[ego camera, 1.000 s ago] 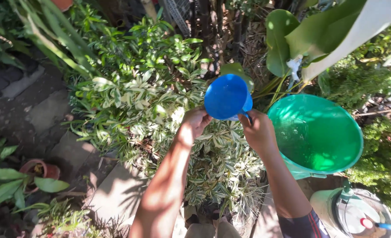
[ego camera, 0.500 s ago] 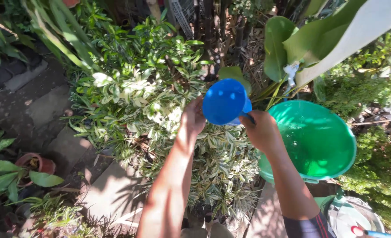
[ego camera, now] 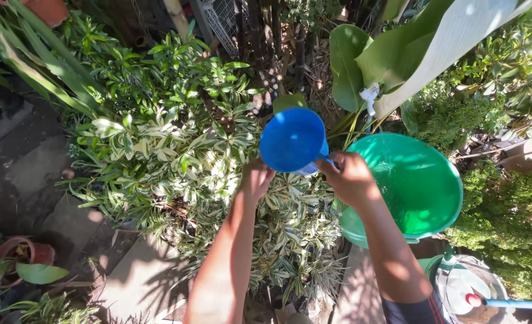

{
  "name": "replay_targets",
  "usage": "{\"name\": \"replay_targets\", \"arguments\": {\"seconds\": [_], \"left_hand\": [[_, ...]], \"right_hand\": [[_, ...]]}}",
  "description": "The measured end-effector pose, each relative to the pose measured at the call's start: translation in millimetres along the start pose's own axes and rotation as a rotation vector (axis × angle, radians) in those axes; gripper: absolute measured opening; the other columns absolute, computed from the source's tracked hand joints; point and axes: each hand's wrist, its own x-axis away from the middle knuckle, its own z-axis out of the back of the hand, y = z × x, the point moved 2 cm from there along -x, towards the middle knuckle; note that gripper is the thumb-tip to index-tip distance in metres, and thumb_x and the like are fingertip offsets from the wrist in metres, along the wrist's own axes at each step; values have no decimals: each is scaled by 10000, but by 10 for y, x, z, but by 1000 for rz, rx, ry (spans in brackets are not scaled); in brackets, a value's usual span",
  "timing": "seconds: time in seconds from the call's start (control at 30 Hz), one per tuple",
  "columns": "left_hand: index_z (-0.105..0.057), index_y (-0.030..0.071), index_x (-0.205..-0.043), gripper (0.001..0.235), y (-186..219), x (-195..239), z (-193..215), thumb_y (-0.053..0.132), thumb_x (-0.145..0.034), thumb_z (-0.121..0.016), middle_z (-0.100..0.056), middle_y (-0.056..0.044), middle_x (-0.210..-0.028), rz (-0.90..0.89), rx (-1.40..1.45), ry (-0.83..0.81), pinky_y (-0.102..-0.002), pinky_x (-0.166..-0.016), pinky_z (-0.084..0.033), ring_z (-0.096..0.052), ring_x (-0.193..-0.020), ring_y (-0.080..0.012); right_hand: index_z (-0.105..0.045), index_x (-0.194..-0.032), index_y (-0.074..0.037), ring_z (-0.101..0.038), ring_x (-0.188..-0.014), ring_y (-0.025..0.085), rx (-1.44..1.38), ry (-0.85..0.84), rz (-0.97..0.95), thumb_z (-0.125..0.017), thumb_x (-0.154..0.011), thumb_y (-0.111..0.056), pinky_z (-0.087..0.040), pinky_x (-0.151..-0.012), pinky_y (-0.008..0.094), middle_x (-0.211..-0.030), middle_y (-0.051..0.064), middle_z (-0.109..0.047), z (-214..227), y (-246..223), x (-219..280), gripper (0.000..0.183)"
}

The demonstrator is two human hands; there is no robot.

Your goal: Watering various potted and garden plants using a small blue scoop and a green bucket of water.

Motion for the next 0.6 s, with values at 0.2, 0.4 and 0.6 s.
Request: {"name": "replay_targets", "arguments": {"seconds": [0.2,0.4,0.6], "left_hand": [[-432,297,-1525,830,-93,561,258,342,-798,-829,-276,-111,-1661,43,-1174,360,-498,-1098,-488,-454,-1394,-340],[-84,324,-1601,1244,-162,877,-91,403,-711,-950,-69,-142,-1678,-182,-1500,290,-612,-1217,-181,-65,-1507,-497],[-281,311,-1571,994,-333,710,-617,97,-756,-808,-181,-171,-1712,-588,-2118,50,-720,-1123,-166,-146,-1514,-399]], "right_hand": [[-702,-787,-66,-320,-542,58,-451,-78,-299,-671,-947,-298,-251,-476,308,-590,-72,-432,-143,339,175,283],[-655,-798,16,-386,-538,200,87,20,-185,-727,-947,-355,-379,-506,404,-577,154,-479,-35,575,356,406],[-742,-925,-30,-580,-545,278,102,28,-220,-709,-901,-334,-475,-576,443,-682,191,-655,-70,741,443,307]]}}
